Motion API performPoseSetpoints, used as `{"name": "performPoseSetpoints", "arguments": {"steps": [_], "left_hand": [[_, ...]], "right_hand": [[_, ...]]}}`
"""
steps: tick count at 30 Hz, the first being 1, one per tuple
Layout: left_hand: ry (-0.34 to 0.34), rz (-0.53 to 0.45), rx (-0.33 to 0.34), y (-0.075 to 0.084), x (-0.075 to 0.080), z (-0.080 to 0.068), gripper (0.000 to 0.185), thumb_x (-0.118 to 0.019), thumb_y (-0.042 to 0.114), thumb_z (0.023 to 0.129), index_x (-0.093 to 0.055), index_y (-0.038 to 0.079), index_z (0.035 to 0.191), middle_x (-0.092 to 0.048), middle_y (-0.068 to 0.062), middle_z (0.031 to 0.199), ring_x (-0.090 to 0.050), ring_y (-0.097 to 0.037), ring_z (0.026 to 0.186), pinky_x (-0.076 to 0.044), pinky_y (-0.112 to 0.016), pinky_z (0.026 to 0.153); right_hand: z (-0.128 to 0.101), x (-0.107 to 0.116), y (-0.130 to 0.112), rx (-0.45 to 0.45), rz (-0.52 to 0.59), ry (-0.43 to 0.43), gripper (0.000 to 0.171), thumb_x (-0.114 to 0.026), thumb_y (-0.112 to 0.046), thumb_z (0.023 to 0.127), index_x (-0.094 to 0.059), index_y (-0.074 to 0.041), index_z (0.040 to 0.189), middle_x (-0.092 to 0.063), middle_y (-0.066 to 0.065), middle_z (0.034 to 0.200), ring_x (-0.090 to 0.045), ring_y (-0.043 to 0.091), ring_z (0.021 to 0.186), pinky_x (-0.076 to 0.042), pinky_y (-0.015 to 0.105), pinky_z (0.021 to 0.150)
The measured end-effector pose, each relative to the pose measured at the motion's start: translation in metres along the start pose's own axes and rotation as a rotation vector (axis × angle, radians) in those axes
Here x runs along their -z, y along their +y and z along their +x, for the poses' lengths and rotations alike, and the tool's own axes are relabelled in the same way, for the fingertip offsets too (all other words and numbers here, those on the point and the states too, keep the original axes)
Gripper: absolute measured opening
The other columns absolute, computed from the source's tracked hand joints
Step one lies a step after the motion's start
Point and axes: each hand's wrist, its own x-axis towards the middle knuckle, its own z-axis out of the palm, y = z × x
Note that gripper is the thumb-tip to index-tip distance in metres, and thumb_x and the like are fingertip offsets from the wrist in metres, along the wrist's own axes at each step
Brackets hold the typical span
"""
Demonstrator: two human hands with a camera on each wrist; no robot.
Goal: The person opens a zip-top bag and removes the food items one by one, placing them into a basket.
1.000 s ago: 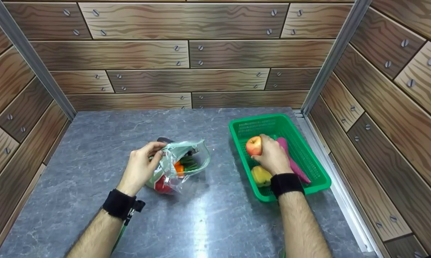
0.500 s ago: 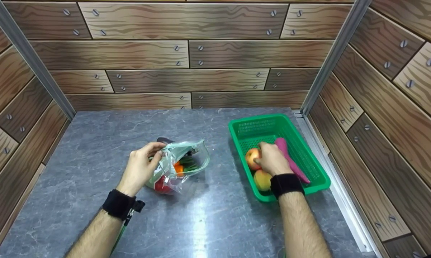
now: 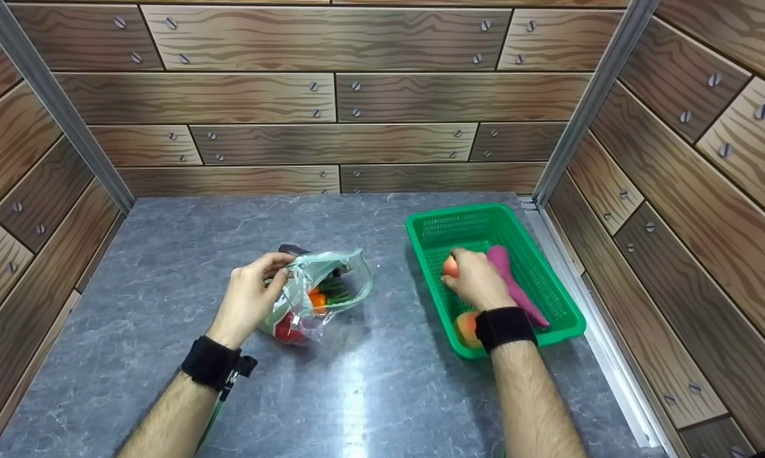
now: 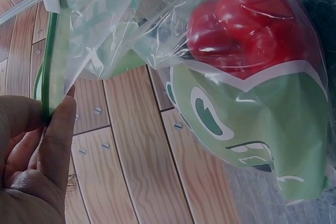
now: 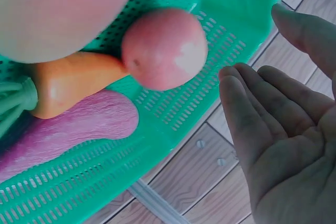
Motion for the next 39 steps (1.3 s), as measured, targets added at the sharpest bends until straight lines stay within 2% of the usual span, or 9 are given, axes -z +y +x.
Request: {"name": "performPoseSetpoints", "arguments": {"steps": [6, 10, 14, 17, 21, 26, 39], "left_hand": [[-0.006, -0.005, 0.005, 0.000, 0.000, 0.000, 0.025, -0.071, 0.000, 0.114, -0.082, 0.007, 0.135, -0.089, -0.014, 0.128, -0.088, -0.031, 0.115, -0.075, -0.045, 0.100], [-0.009, -0.001, 0.004, 0.001, 0.000, 0.000, 0.025, -0.071, 0.001, 0.114, -0.082, 0.008, 0.136, -0.089, -0.014, 0.128, -0.088, -0.031, 0.115, -0.075, -0.045, 0.100], [-0.009, 0.000, -0.004, 0.000, -0.001, 0.000, 0.026, -0.070, -0.001, 0.113, -0.082, 0.007, 0.135, -0.089, -0.015, 0.128, -0.088, -0.032, 0.115, -0.075, -0.045, 0.100], [-0.008, -0.005, -0.008, 0.000, -0.001, 0.001, 0.026, -0.069, -0.002, 0.113, -0.082, 0.006, 0.134, -0.089, -0.015, 0.128, -0.089, -0.032, 0.114, -0.075, -0.045, 0.100], [-0.006, -0.003, -0.011, -0.001, -0.001, 0.001, 0.026, -0.070, -0.002, 0.112, -0.082, 0.006, 0.134, -0.089, -0.015, 0.128, -0.089, -0.032, 0.114, -0.075, -0.046, 0.099], [-0.004, 0.002, -0.012, -0.001, -0.001, 0.001, 0.026, -0.071, -0.001, 0.112, -0.082, 0.006, 0.135, -0.090, -0.015, 0.128, -0.089, -0.032, 0.114, -0.075, -0.046, 0.099], [-0.001, 0.005, -0.013, -0.001, -0.003, 0.001, 0.026, -0.071, 0.000, 0.112, -0.082, 0.007, 0.135, -0.090, -0.014, 0.128, -0.089, -0.031, 0.113, -0.075, -0.047, 0.099]], "right_hand": [[0.001, -0.001, -0.019, 0.031, -0.004, 0.020, 0.072, -0.080, -0.028, 0.114, -0.051, 0.006, 0.171, -0.062, 0.037, 0.167, -0.068, 0.055, 0.148, -0.063, 0.069, 0.119], [-0.001, -0.004, -0.033, 0.050, -0.002, 0.034, 0.075, -0.080, -0.030, 0.114, -0.049, 0.002, 0.174, -0.059, 0.034, 0.172, -0.065, 0.054, 0.152, -0.061, 0.069, 0.121], [-0.002, -0.007, -0.046, 0.095, -0.017, 0.062, 0.075, -0.081, -0.030, 0.114, -0.050, 0.002, 0.174, -0.069, 0.032, 0.159, -0.076, 0.047, 0.127, -0.065, 0.065, 0.113], [-0.002, -0.010, -0.055, 0.145, -0.036, 0.097, 0.074, -0.082, -0.028, 0.113, -0.052, 0.005, 0.171, -0.071, 0.032, 0.157, -0.077, 0.047, 0.128, -0.064, 0.065, 0.116], [-0.003, -0.013, -0.065, 0.191, -0.044, 0.127, 0.072, -0.083, -0.027, 0.112, -0.054, 0.006, 0.169, -0.063, 0.031, 0.170, -0.062, 0.052, 0.158, -0.053, 0.069, 0.132], [-0.004, -0.017, -0.075, 0.217, -0.011, 0.137, 0.071, -0.082, -0.026, 0.113, -0.055, 0.004, 0.170, -0.062, 0.030, 0.171, -0.061, 0.050, 0.160, -0.054, 0.068, 0.132], [-0.007, -0.034, -0.098, 0.374, 0.006, 0.226, 0.061, -0.086, -0.020, 0.109, -0.066, 0.005, 0.160, -0.073, 0.028, 0.159, -0.072, 0.048, 0.148, -0.060, 0.064, 0.126]]}}
